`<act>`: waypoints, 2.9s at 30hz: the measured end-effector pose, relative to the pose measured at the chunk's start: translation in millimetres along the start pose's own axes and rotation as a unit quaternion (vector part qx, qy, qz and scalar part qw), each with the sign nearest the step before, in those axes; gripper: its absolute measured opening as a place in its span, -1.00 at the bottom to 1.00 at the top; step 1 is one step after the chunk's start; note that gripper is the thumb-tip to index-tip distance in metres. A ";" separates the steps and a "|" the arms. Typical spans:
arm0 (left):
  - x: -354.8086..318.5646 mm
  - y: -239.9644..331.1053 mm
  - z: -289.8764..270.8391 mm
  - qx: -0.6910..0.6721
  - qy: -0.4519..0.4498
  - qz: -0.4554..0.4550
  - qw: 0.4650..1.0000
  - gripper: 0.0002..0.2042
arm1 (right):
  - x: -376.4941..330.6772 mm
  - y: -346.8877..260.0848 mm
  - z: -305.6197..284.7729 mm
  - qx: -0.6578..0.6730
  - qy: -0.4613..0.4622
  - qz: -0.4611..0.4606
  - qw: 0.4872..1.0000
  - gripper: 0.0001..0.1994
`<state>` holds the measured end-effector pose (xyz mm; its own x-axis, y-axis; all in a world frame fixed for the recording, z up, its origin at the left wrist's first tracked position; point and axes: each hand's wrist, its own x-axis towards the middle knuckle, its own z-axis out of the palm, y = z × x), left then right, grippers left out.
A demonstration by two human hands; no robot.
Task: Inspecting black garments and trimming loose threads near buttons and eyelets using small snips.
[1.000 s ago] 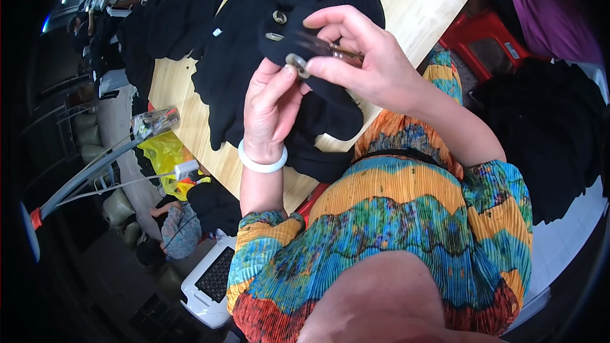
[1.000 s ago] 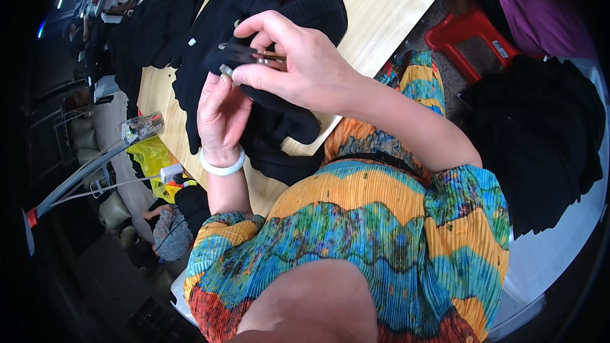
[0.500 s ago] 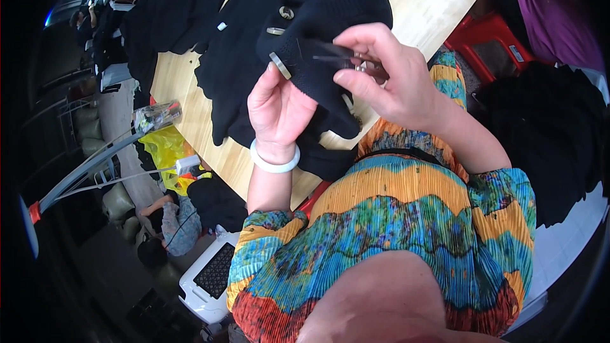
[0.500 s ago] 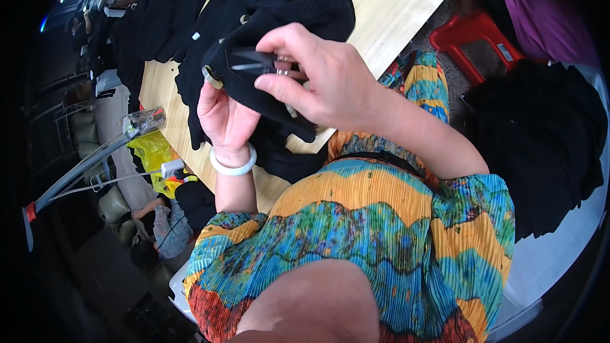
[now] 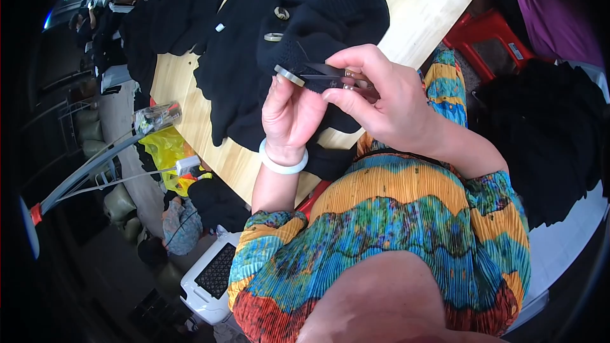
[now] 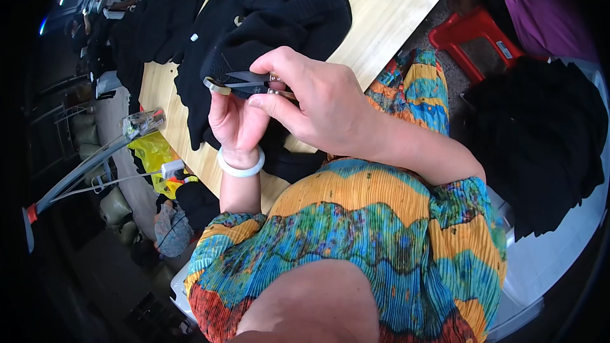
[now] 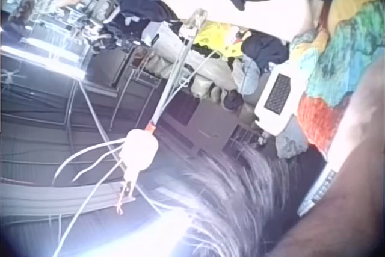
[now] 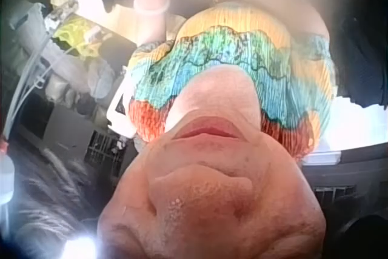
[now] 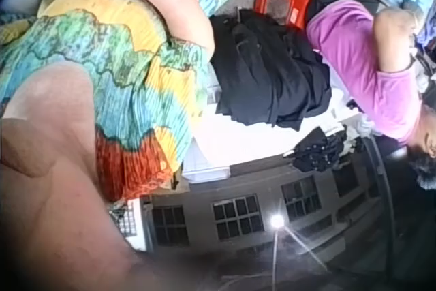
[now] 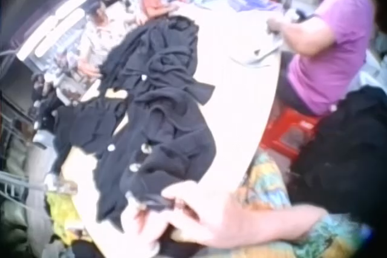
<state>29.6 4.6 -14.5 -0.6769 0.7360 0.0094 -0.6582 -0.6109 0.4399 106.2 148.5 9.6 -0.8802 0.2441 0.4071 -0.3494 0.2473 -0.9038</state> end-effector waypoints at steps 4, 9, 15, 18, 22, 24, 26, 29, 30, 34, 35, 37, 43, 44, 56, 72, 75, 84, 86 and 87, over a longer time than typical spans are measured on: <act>1.6 -2.5 4.9 -0.015 -0.017 -0.007 1.000 -0.78 | 0.8 0.9 0.1 -0.079 0.026 -0.061 0.995 -0.77; 0.0 -1.3 -1.9 -0.013 -0.010 -0.004 1.000 -0.78 | 1.6 1.9 0.9 -0.094 0.021 -0.068 0.993 -0.79; 1.2 -3.5 2.4 0.003 -0.002 0.024 1.000 -0.78 | 3.8 4.7 -0.8 -0.121 0.016 -0.092 0.988 -0.79; 2.9 -1.3 6.7 0.009 -0.008 0.018 1.000 -0.78 | 3.7 5.9 -0.4 -0.094 0.027 -0.086 0.992 -0.79; 2.4 -0.2 -0.4 -0.002 -0.007 0.024 1.000 -0.78 | 2.1 -1.2 -2.8 -0.034 0.006 -0.015 0.999 -0.81; 2.1 0.4 -2.8 0.003 0.010 0.031 0.999 -0.78 | -0.5 -2.0 -2.9 -0.019 -0.006 0.001 1.000 -0.82; 3.6 -0.2 2.2 0.015 0.012 0.028 0.999 -0.79 | -1.5 -0.6 -3.5 -0.002 -0.017 0.018 1.000 -0.83; 3.4 -0.1 0.1 0.030 0.010 0.025 0.999 -0.80 | -0.2 0.4 -4.8 0.007 -0.043 0.009 0.999 -0.79; 2.8 -0.1 -1.9 0.032 0.007 0.024 0.999 -0.82 | 0.4 0.0 -4.8 0.012 -0.044 0.015 0.999 -0.80; 1.7 -2.5 -2.0 0.047 0.025 0.035 0.998 -0.83 | 1.2 -0.3 -4.6 0.029 -0.044 0.032 0.998 -0.82; 2.1 -2.7 -1.3 0.051 0.026 0.033 0.998 -0.83 | 1.7 -0.8 -4.6 0.029 -0.043 0.032 0.998 -0.82; 2.8 -3.3 0.0 0.056 0.027 0.031 0.998 -0.84 | 3.1 -2.4 -4.5 0.033 -0.034 0.048 0.998 -0.82; 3.7 -4.7 -2.9 0.047 0.008 0.013 0.999 -0.78 | 5.6 -0.2 -3.0 0.008 -0.017 0.031 0.999 -0.84; 3.8 -6.9 0.4 0.048 0.016 0.022 0.998 -0.74 | 7.5 -0.4 -3.5 0.026 -0.001 0.042 0.999 -0.84; 9.1 2.0 5.0 0.059 0.045 -0.034 0.997 -0.63 | 29.2 9.5 -1.1 0.142 0.002 0.043 0.989 -0.63; 12.3 26.1 17.9 0.222 0.080 -0.054 0.970 -0.77 | 47.2 38.5 -20.2 0.140 0.086 0.058 0.985 -0.79; 18.5 39.0 12.5 0.155 0.028 -0.075 0.985 -0.77 | 48.6 63.2 -55.6 -0.012 0.145 0.067 0.987 -0.76; 53.1 58.5 36.3 -0.016 -0.045 -0.188 0.981 -0.67 | 32.6 29.0 -37.5 0.150 0.000 0.065 0.986 -0.66; 65.5 61.1 37.6 -0.004 -0.040 -0.186 0.982 -0.68 | 32.4 20.1 -19.2 0.177 -0.013 0.068 0.982 -0.58; 71.6 63.2 35.8 0.007 -0.032 -0.183 0.983 -0.69 | 33.0 25.2 -7.0 0.199 -0.009 0.042 0.979 -0.59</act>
<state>-48.6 29.1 46.1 -0.3730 0.9228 -0.0966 -0.8493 -0.2977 0.4359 70.5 169.4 1.2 -0.9158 0.2297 0.3295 -0.3693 -0.1591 -0.9156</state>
